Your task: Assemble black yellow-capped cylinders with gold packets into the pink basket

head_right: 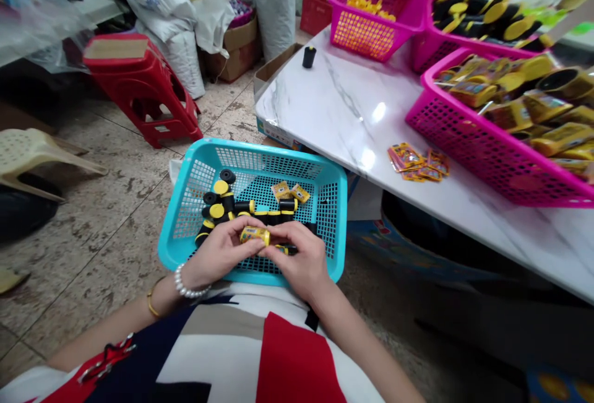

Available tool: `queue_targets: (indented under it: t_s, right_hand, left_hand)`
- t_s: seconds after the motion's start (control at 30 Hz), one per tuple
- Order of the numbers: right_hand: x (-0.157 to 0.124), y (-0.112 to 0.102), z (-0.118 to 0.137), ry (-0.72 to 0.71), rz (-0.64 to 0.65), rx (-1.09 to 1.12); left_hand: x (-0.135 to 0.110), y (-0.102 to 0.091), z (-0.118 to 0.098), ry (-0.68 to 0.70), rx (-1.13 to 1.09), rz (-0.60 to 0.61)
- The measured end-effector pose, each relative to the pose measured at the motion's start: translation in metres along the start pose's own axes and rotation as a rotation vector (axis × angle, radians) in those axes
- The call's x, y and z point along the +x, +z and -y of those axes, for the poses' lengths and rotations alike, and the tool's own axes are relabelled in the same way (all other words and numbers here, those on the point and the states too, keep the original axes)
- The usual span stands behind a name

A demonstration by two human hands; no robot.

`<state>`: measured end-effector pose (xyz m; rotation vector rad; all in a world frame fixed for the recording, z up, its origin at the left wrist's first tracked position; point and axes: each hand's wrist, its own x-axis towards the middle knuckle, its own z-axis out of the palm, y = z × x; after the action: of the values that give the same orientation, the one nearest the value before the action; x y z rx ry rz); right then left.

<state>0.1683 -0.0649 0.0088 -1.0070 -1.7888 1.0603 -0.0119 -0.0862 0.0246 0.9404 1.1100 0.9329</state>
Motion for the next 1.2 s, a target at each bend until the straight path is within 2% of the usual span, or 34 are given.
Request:
queue_targets:
  t_s: [0.07, 0.13, 0.33, 0.4, 0.53, 0.6, 0.67, 0.73, 0.8, 0.93, 1.03, 1.13, 1.2]
  right_hand:
    - [0.002, 0.003, 0.001, 0.134, -0.003, 0.135]
    - [0.004, 0.004, 0.003, 0.19, 0.017, 0.193]
    - [0.004, -0.003, 0.002, 0.069, 0.013, 0.05]
    - [0.004, -0.001, -0.001, 0.09, -0.009, 0.059]
    - [0.009, 0.006, -0.002, 0.286, -0.053, 0.294]
    - [0.014, 0.005, 0.0, 0.347, -0.006, 0.375]
    - [0.02, 0.0, 0.003, 0.374, 0.101, 0.446]
    - [0.024, -0.006, 0.004, 0.361, 0.207, 0.494]
    - [0.025, -0.011, 0.004, 0.292, 0.243, 0.467]
    - [0.02, -0.008, -0.001, 0.153, 0.122, 0.402]
    - [0.016, -0.003, -0.004, 0.136, 0.052, 0.409]
    - [0.014, 0.001, 0.0, 0.162, 0.075, 0.393]
    - [0.012, 0.002, 0.007, 0.169, 0.105, 0.308]
  left_hand:
    - [0.001, 0.002, -0.002, 0.045, 0.023, -0.011]
    - [0.001, 0.001, -0.005, 0.033, 0.025, 0.019]
    - [0.002, -0.008, -0.005, -0.095, -0.04, 0.111]
    - [0.003, -0.006, -0.003, -0.051, -0.057, 0.075]
    - [0.008, -0.002, -0.002, 0.071, -0.088, 0.011]
    - [0.011, -0.003, -0.002, 0.038, -0.111, 0.039]
    - [0.012, -0.005, -0.001, -0.025, -0.146, 0.072]
    - [0.012, -0.007, 0.0, -0.093, -0.18, 0.085]
    - [0.011, -0.008, 0.001, -0.147, -0.222, 0.077]
    - [0.008, -0.004, 0.001, -0.204, -0.378, 0.122]
    - [0.007, -0.001, 0.002, -0.207, -0.435, 0.097]
    - [0.009, 0.0, 0.003, -0.222, -0.421, 0.036]
    - [0.009, 0.003, 0.001, -0.226, -0.39, 0.025]
